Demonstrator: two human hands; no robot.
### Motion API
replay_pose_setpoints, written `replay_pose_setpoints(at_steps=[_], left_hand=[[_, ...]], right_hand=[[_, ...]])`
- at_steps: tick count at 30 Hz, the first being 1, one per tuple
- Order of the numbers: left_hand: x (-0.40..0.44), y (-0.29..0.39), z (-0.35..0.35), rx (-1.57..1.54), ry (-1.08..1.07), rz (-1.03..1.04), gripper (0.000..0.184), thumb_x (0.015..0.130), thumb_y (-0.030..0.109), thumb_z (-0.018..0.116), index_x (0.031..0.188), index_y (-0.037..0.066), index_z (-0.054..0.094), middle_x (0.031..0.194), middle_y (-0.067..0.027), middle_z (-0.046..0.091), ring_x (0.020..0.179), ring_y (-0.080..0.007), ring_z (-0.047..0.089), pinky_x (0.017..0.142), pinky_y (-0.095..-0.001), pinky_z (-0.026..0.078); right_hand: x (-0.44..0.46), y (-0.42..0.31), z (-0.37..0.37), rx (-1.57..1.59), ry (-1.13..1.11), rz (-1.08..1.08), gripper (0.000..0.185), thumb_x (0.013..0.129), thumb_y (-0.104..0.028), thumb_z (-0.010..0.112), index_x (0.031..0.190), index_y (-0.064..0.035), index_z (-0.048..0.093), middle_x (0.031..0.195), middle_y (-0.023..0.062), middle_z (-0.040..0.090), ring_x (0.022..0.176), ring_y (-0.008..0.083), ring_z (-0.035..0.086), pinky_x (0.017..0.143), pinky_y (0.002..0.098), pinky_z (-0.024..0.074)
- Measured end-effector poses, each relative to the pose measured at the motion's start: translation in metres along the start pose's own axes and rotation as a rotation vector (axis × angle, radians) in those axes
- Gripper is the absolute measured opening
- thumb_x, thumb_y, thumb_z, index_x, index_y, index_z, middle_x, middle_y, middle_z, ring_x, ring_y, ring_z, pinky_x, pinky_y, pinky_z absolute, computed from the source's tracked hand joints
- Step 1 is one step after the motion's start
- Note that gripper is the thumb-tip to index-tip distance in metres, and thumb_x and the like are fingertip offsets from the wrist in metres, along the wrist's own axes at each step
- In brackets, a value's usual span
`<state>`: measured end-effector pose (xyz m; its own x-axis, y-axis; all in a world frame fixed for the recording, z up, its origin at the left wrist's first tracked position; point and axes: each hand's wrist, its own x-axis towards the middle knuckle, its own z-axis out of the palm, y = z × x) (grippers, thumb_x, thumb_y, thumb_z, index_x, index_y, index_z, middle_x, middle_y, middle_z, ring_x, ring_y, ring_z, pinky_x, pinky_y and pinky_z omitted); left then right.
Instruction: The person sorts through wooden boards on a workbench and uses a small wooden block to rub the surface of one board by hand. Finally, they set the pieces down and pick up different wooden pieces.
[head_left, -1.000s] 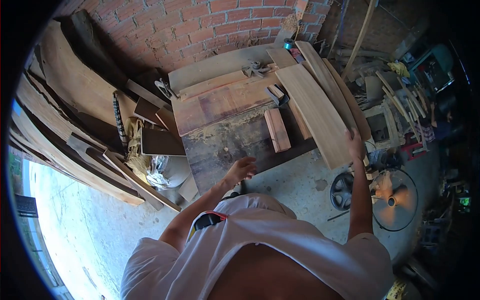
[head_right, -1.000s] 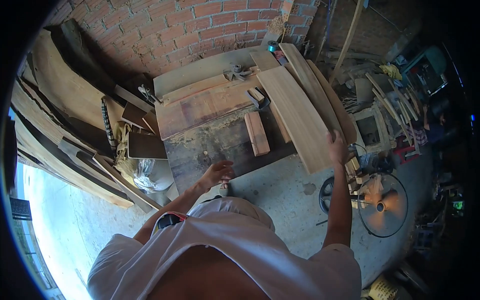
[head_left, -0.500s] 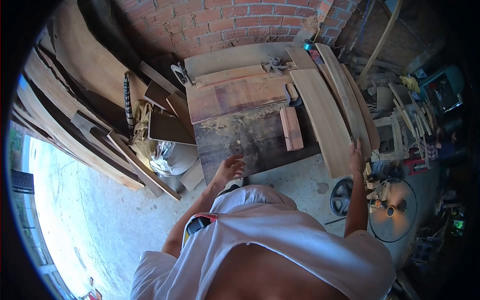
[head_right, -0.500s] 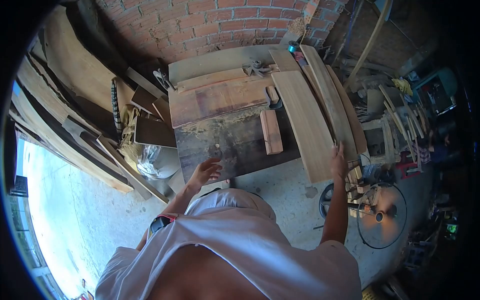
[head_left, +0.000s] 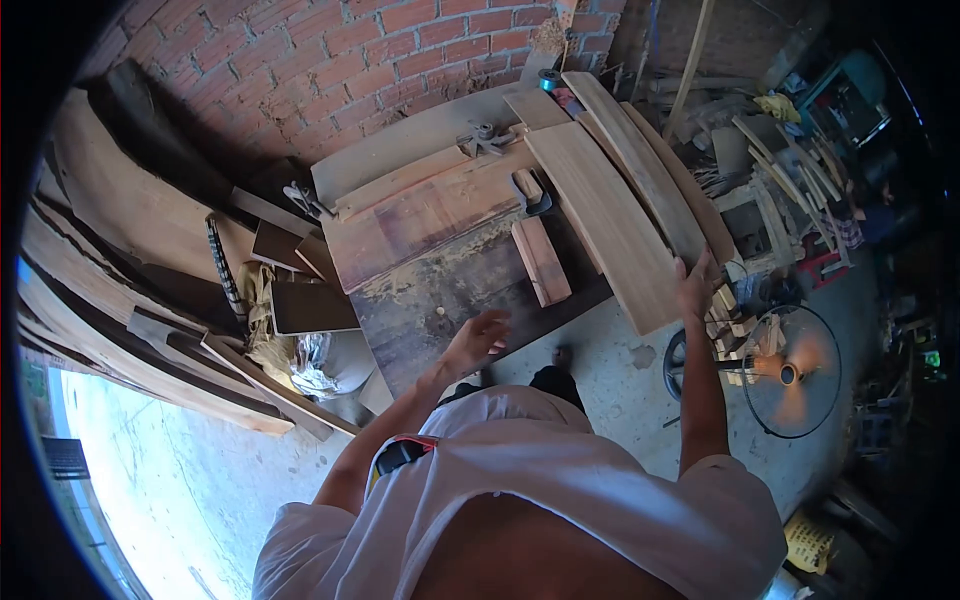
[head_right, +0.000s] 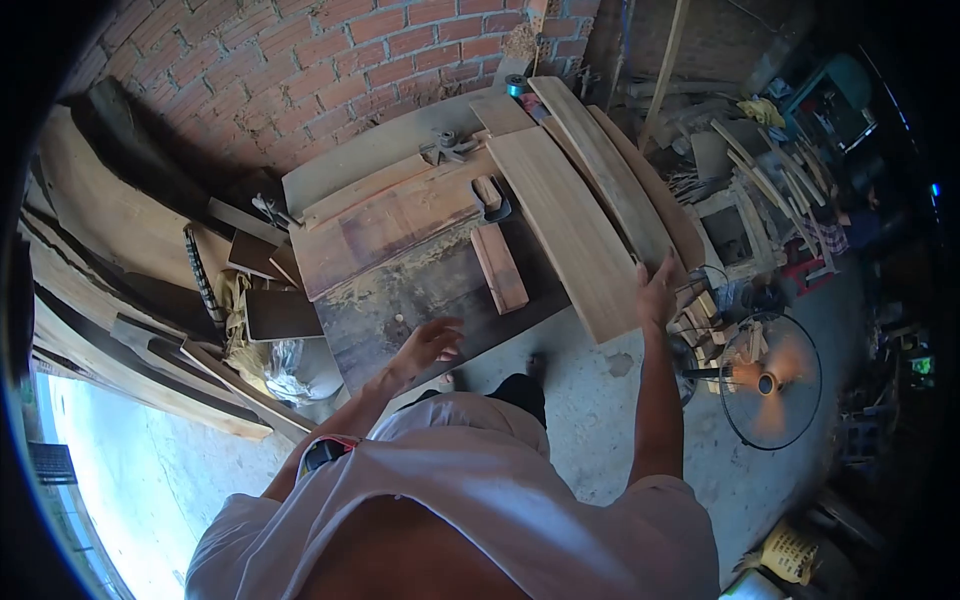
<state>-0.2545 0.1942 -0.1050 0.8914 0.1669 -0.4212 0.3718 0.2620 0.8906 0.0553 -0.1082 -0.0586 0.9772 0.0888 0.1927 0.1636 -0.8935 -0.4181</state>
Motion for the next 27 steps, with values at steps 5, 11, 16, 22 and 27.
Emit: replay_pose_setpoints(at_steps=[5, 11, 16, 22, 27], left_hand=[[0.037, 0.001, 0.031, -0.073, -0.047, -0.037, 0.04, 0.099, 0.023, 0.055, 0.136, 0.006, 0.051, 0.11, -0.0064, 0.063, 0.089, -0.0128, 0.061, 0.081, -0.0281, 0.052], [0.072, 0.005, 0.081, -0.018, -0.044, -0.124, 0.046, 0.099, 0.024, 0.056, 0.139, 0.006, 0.046, 0.11, -0.0065, 0.062, 0.092, -0.0129, 0.059, 0.08, -0.0289, 0.051], [0.11, 0.023, 0.113, -0.068, 0.064, -0.072, 0.056, 0.097, 0.025, 0.058, 0.145, 0.004, 0.038, 0.107, -0.0078, 0.06, 0.093, -0.0149, 0.057, 0.079, -0.0304, 0.05], [0.148, 0.045, 0.149, -0.098, 0.133, -0.161, 0.065, 0.098, 0.03, 0.058, 0.15, 0.006, 0.026, 0.115, -0.0081, 0.058, 0.096, -0.0157, 0.057, 0.082, -0.0307, 0.049], [0.189, 0.033, 0.173, -0.252, 0.266, 0.056, 0.053, 0.1, 0.035, 0.056, 0.136, 0.003, 0.034, 0.122, -0.0105, 0.057, 0.111, -0.0182, 0.056, 0.094, -0.0347, 0.048]], right_hand=[[0.014, 0.013, -0.011, -0.325, 0.057, -0.367, 0.058, 0.091, -0.034, 0.062, 0.143, -0.0169, 0.042, 0.116, 0.0174, 0.054, 0.107, 0.0385, 0.056, 0.092, 0.049, 0.0452], [0.075, 0.061, -0.021, -0.178, 0.03, -0.263, 0.061, 0.089, -0.042, 0.065, 0.141, -0.0166, 0.046, 0.125, 0.018, 0.049, 0.118, 0.0409, 0.046, 0.1, 0.0492, 0.0401], [0.159, 0.083, -0.007, -0.14, -0.109, -0.079, 0.072, 0.091, -0.06, 0.053, 0.145, -0.0155, 0.041, 0.141, 0.0205, 0.04, 0.128, 0.0416, 0.041, 0.106, 0.0514, 0.0368], [0.246, 0.113, 0.024, -0.169, -0.434, -0.127, 0.084, 0.087, -0.075, 0.043, 0.137, -0.0083, 0.051, 0.118, 0.0231, 0.062, 0.118, 0.0411, 0.056, 0.103, 0.0459, 0.0409], [0.294, 0.12, 0.037, -0.014, -0.748, -0.166, 0.076, 0.088, -0.07, 0.05, 0.134, -0.0103, 0.055, 0.121, 0.0218, 0.064, 0.118, 0.036, 0.058, 0.1, 0.0423, 0.043]])
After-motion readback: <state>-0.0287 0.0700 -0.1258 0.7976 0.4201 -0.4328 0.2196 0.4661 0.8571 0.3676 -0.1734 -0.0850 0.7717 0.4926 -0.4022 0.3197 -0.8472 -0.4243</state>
